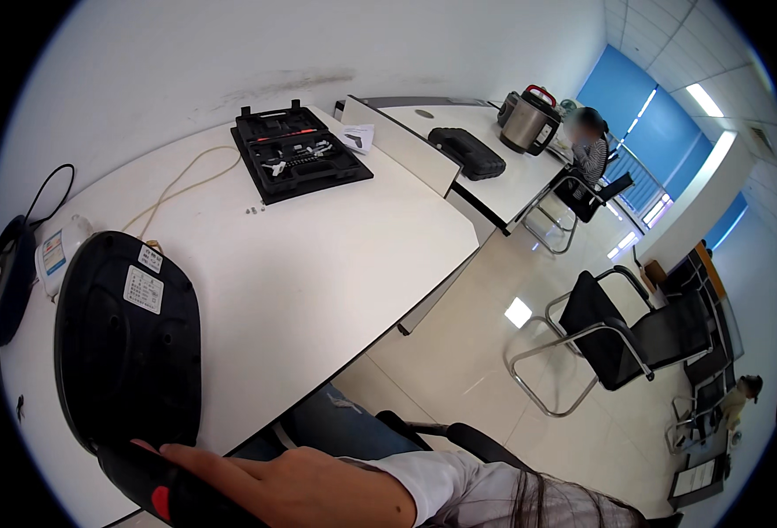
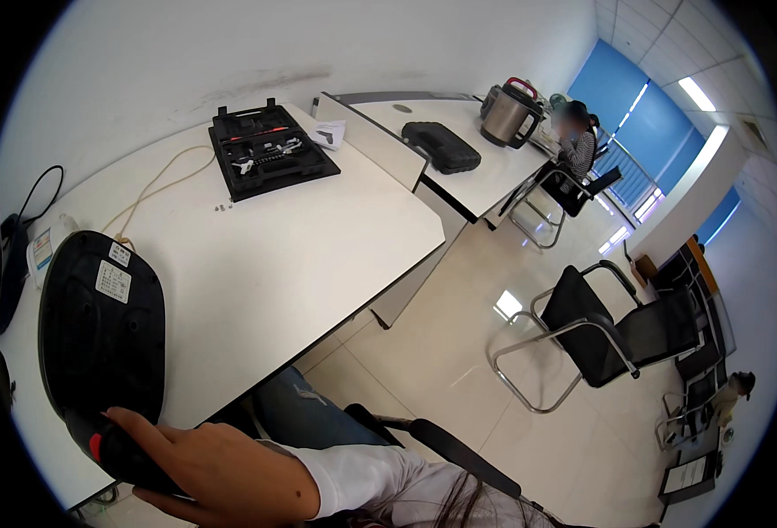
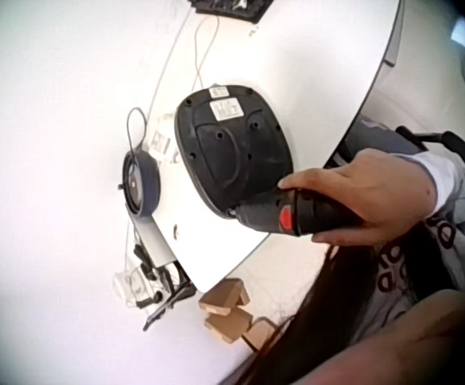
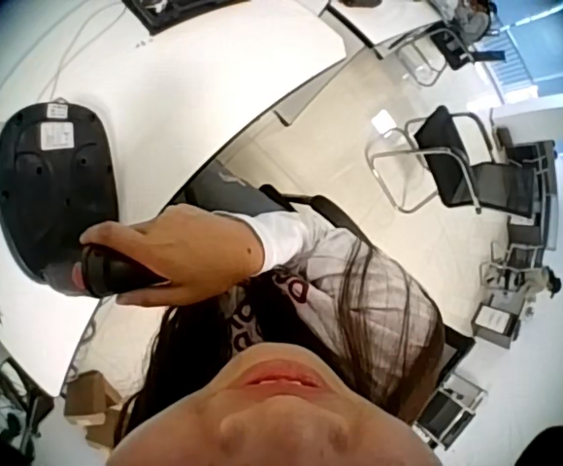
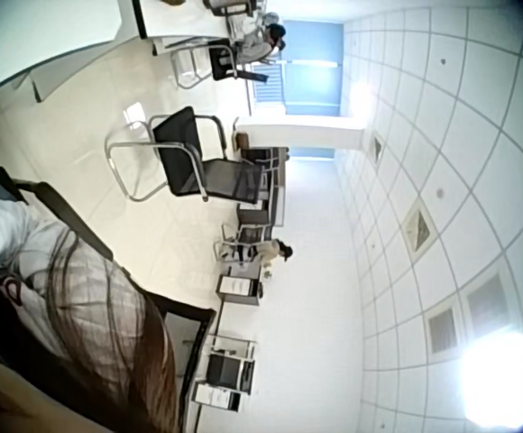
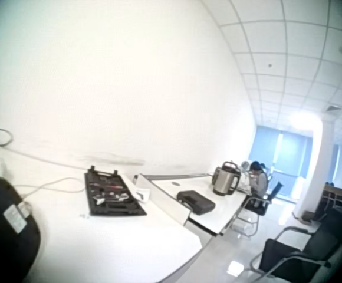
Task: The person uses a cordless electric screwdriver to remove multiple screws from the underside of a black appliance base. The person holds the base steady with one hand while operating the tool with the other, then sets the base down on the table.
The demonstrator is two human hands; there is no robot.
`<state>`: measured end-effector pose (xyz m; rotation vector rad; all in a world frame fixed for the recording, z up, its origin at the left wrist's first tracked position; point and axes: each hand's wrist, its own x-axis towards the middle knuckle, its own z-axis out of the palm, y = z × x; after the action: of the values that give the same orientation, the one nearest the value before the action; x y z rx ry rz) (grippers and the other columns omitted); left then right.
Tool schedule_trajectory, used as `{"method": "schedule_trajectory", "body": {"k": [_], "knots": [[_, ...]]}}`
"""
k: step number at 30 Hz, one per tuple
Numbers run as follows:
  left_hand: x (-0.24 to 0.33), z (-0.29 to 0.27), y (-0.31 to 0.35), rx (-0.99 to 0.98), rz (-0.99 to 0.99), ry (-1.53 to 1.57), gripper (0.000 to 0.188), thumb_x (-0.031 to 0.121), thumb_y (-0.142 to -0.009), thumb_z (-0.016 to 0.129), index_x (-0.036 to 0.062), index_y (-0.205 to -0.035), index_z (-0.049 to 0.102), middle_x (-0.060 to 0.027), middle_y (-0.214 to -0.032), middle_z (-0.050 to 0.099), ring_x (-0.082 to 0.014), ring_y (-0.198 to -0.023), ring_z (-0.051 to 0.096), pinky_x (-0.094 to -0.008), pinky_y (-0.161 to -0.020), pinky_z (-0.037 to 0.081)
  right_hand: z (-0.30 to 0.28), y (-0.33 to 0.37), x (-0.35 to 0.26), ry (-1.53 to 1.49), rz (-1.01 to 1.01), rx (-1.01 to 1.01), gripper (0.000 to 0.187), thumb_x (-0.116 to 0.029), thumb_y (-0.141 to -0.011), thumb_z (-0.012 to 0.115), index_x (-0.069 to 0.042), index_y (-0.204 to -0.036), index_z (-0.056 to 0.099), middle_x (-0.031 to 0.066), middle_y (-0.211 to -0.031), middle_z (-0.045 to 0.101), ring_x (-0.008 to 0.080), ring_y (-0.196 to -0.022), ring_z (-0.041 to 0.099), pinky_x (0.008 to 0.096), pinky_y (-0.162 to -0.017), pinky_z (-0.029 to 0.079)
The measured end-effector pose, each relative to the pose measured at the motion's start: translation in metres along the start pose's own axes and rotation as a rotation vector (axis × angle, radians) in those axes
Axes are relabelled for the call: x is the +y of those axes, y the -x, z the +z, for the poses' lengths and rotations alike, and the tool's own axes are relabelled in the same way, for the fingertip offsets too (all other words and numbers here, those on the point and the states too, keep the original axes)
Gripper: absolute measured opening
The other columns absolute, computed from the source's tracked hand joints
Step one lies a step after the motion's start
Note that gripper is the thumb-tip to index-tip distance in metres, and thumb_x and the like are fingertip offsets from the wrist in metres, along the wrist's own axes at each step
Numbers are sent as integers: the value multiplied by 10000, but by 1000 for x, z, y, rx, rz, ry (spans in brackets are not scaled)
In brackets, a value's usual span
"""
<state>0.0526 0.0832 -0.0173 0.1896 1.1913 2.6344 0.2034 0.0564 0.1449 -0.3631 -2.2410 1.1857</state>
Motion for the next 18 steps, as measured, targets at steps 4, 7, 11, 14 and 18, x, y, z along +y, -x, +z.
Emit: {"method": "schedule_trajectory", "body": {"k": [4,7,11,14,18], "knots": [[0,-1,1,-6,-7,-3,689,301,-857,602,-24,-1370,276,-153,-1325,386,-238,-1217,411,-331,-1023,310,-3,-1,-4,0,50,-45,563,-314,-889,584,-35,-1272,280,202,-697,592,380,-589,602,348,-509,458],[2,-1,-1,-7,6,-11,688,294,-857,601,-24,-1373,273,-155,-1329,382,-240,-1221,409,-332,-1025,308,-1,-2,-1,-18,16,-23,570,-303,-887,590,-32,-1276,275,201,-690,588,381,-583,599,347,-505,456],[2,-3,2,-23,8,-27,687,285,-858,598,-24,-1377,269,-156,-1334,377,-242,-1227,406,-334,-1029,305,-6,-1,-5,-33,93,-47,585,-295,-887,591,-26,-1290,262,197,-669,580,384,-557,590,351,-491,450],[2,-3,4,-32,23,-45,687,279,-858,596,-24,-1379,267,-158,-1338,374,-244,-1231,403,-336,-1031,303,-12,1,-6,-10,118,-62,602,-299,-888,592,-23,-1303,253,195,-659,579,383,-538,584,355,-478,444],[7,-18,-4,-8,65,-92,686,270,-859,594,-23,-1383,263,-160,-1343,369,-247,-1237,400,-338,-1035,300,-6,-7,-3,-37,96,-107,611,-296,-880,601,-28,-1310,260,192,-659,580,371,-535,591,351,-470,440]]}}
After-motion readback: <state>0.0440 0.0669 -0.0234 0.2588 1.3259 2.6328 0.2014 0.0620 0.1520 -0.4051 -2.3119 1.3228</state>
